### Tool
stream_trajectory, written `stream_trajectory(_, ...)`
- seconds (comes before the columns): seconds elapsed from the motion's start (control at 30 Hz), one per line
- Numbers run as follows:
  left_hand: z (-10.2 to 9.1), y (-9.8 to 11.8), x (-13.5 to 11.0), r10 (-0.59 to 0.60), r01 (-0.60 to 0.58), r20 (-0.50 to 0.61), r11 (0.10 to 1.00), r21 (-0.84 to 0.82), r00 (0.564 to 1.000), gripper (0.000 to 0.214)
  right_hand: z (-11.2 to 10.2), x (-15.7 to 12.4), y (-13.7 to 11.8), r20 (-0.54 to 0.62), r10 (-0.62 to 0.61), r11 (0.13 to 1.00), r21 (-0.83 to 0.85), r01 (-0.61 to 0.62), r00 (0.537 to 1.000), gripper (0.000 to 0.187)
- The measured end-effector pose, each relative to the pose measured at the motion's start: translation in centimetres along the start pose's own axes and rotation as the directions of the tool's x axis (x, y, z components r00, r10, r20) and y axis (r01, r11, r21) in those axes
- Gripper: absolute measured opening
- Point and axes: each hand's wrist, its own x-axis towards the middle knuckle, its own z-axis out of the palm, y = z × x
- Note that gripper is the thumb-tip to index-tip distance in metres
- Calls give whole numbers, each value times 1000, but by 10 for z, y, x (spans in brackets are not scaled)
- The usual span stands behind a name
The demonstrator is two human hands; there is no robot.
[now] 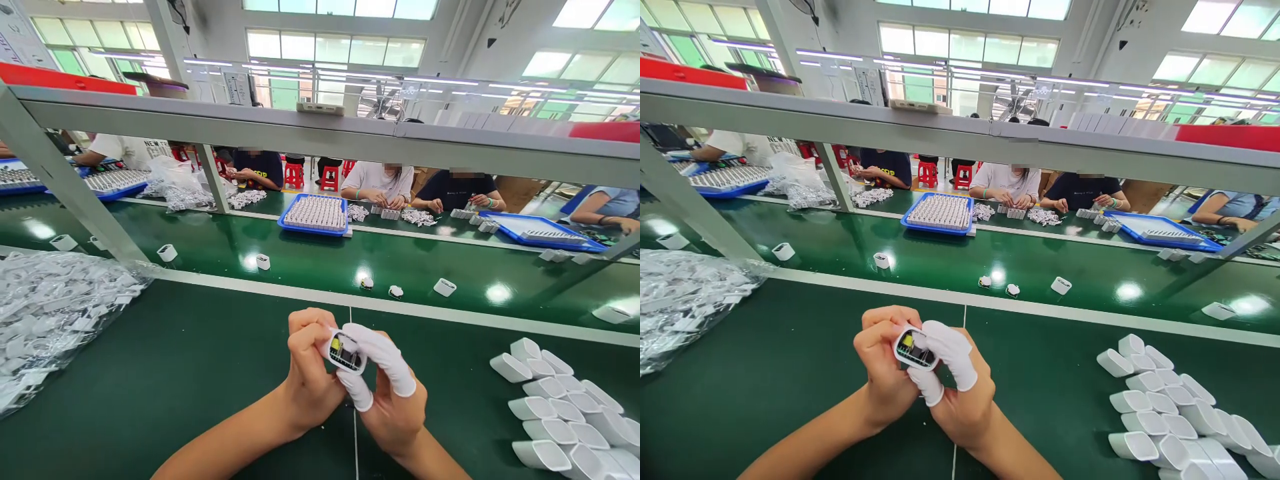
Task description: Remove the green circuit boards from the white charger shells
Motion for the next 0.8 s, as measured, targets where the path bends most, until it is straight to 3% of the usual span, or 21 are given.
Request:
stream_trajectory(0.17,-3,1,-1,34,-33,-11,998,52,999,36,3,-2,-6,-44,-24,1000,-8,24,999,44)
stream_trajectory(0.3,-7,8,5,98,-96,-21,992,80,995,41,-9,7,-14,60,89,986,137,-96,994,42)
stream_trajectory(0.43,-10,17,17,152,-152,6,980,132,988,52,-30,19,-19,147,193,915,331,-232,970,30)
stream_trajectory(0.53,-12,18,23,187,-185,4,966,180,982,47,-37,22,-22,146,201,959,173,-226,968,26)
stream_trajectory(0.7,-13,13,21,170,-169,4,974,148,985,40,-28,17,-27,63,35,998,-55,-31,997,36)
stream_trajectory(0.8,-13,12,18,217,-219,27,955,199,976,46,-24,15,-28,39,-1,994,-106,6,999,39)
